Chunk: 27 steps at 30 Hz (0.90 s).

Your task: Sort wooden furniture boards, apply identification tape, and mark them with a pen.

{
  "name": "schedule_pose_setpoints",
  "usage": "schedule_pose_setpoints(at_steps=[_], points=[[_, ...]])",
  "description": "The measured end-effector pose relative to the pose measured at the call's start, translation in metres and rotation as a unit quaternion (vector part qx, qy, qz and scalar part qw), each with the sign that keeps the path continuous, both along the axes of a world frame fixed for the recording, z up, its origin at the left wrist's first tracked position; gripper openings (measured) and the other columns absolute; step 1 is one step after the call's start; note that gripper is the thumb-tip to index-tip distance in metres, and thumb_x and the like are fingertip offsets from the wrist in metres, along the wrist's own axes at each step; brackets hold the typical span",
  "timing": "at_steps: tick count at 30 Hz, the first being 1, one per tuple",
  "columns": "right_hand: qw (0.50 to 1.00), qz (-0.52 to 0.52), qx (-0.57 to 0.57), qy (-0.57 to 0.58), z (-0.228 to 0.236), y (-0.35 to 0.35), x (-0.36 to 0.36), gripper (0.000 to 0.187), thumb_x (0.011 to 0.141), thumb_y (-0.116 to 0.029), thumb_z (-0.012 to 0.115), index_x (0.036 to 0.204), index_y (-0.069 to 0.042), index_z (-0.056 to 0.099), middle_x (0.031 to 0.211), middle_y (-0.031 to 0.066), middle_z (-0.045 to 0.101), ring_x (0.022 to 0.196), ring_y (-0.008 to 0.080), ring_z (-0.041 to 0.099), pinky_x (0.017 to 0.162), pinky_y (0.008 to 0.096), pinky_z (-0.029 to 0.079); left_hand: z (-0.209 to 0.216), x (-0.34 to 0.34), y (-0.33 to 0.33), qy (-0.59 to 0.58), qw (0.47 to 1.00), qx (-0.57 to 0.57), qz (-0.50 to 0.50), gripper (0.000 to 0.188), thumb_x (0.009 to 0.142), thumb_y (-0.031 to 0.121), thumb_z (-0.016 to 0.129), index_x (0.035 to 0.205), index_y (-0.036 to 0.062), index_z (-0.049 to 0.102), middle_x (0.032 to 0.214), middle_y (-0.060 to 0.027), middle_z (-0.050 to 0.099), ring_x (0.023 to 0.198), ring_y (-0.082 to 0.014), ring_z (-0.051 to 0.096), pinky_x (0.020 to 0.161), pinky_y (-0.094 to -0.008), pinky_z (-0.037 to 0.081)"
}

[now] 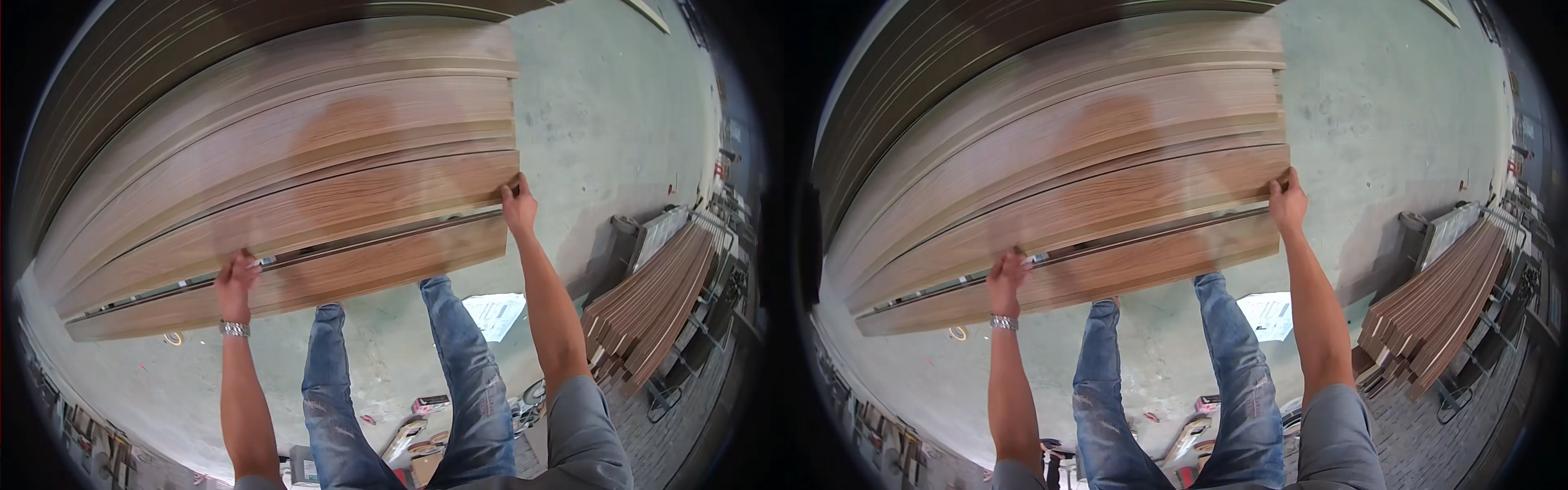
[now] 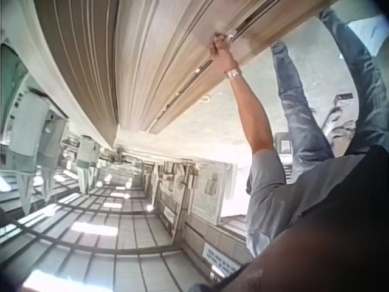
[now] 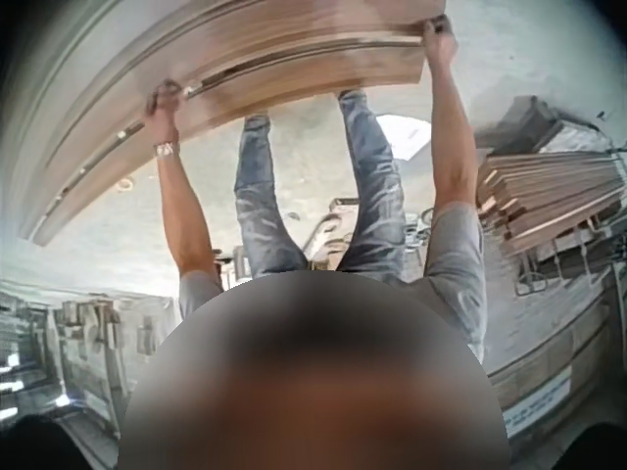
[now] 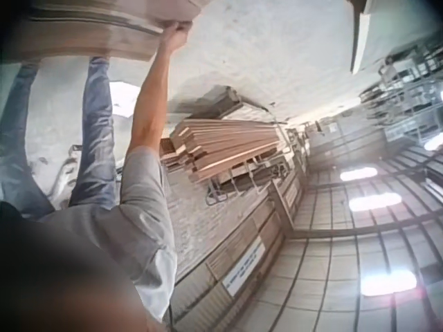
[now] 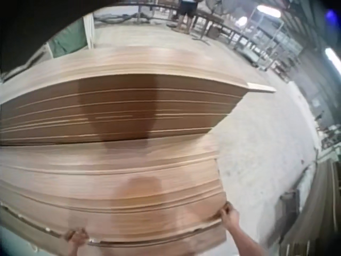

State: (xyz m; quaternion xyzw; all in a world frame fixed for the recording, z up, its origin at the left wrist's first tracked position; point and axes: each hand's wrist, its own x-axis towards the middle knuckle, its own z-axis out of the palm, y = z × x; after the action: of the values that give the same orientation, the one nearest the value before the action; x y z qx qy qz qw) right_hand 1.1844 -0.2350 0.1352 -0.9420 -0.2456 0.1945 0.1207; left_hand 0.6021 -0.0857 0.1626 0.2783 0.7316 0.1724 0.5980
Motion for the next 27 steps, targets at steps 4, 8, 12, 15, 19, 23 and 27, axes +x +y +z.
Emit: schedule_pose_setpoints(at_steps=[4, 8, 12, 15, 19, 23, 27], points=[[1.0, 0.01, -0.003, 0.0, 0.008, 0.006, 0.005, 0.056, 0.089, -0.027, 0.069, 0.139, -0.008, 0.055, 0.096, 0.0206, 0.073, 0.093, 0.0381, 0.07, 0.084, 0.0452, 0.053, -0.015, 0.02, -0.048, -0.041, 0.999, -0.013, 0.027, 0.034, 0.099, 0.036, 0.066, 0.11, 0.0035, 0.064, 0.095, -0.0101, 0.072, 0.078, -0.0189, 0.072, 0.065, -0.028, 0.057], [0.999, -0.02, 0.037, 0.028, 0.002, -0.003, 0.03, 0.052, 0.089, -0.027, 0.069, 0.136, -0.008, 0.058, 0.094, 0.0187, 0.074, 0.088, 0.0358, 0.071, 0.082, 0.0441, 0.054, -0.02, 0.081, -0.071, -0.039, 0.996, -0.049, 0.07, 0.038, 0.098, 0.04, 0.066, 0.108, 0.0041, 0.064, 0.09, -0.0089, 0.07, 0.076, -0.0195, 0.072, 0.063, -0.0274, 0.057], [0.996, -0.032, 0.042, 0.068, -0.008, -0.015, 0.034, 0.048, 0.089, -0.027, 0.07, 0.132, -0.008, 0.062, 0.095, 0.0191, 0.074, 0.089, 0.0347, 0.072, 0.083, 0.0429, 0.055, -0.028, 0.116, -0.071, 0.035, 0.998, -0.043, 0.04, 0.037, 0.098, 0.042, 0.066, 0.102, 0.0054, 0.064, 0.081, -0.0049, 0.066, 0.067, -0.0146, 0.064, 0.056, -0.0249, 0.051], [0.989, -0.064, 0.066, 0.113, -0.005, 0.0, 0.01, 0.045, 0.088, -0.026, 0.071, 0.129, -0.007, 0.065, 0.097, 0.0201, 0.074, 0.09, 0.0347, 0.072, 0.083, 0.0423, 0.055, -0.032, 0.102, -0.065, 0.062, 0.998, -0.014, -0.01, 0.036, 0.098, 0.041, 0.067, 0.1, 0.0054, 0.065, 0.077, -0.0022, 0.064, 0.062, -0.012, 0.058, 0.052, -0.0245, 0.046], [0.989, -0.095, 0.076, 0.08, -0.004, -0.008, 0.013, 0.048, 0.088, -0.021, 0.072, 0.132, -0.005, 0.061, 0.101, 0.0229, 0.072, 0.095, 0.0374, 0.07, 0.087, 0.0435, 0.054, -0.034, 0.114, -0.07, 0.137, 0.97, 0.053, -0.195, 0.035, 0.096, 0.036, 0.07, 0.103, 0.0018, 0.069, 0.076, -0.0002, 0.063, 0.061, -0.0105, 0.055, 0.052, -0.0255, 0.045], [0.998, -0.029, 0.004, 0.057, 0.003, 0.001, 0.019, 0.052, 0.088, -0.018, 0.07, 0.136, -0.002, 0.058, 0.116, 0.0264, 0.068, 0.108, 0.0421, 0.065, 0.096, 0.0458, 0.051, -0.039, 0.109, -0.066, 0.14, 0.946, 0.107, -0.273, 0.041, 0.097, 0.039, 0.067, 0.105, -0.0003, 0.068, 0.077, -0.0036, 0.064, 0.059, -0.0079, 0.055, 0.05, -0.0248, 0.045], [0.969, 0.04, 0.21, -0.124, 0.037, 0.081, 0.006, 0.05, 0.089, -0.018, 0.069, 0.133, 0.003, 0.058, 0.115, 0.0238, 0.071, 0.111, 0.041, 0.066, 0.098, 0.0429, 0.05, -0.028, 0.093, -0.048, 0.107, 0.96, 0.046, -0.254, 0.035, 0.1, 0.033, 0.064, 0.106, -0.002, 0.068, 0.078, -0.0067, 0.067, 0.061, -0.0109, 0.06, 0.052, -0.0265, 0.049]])
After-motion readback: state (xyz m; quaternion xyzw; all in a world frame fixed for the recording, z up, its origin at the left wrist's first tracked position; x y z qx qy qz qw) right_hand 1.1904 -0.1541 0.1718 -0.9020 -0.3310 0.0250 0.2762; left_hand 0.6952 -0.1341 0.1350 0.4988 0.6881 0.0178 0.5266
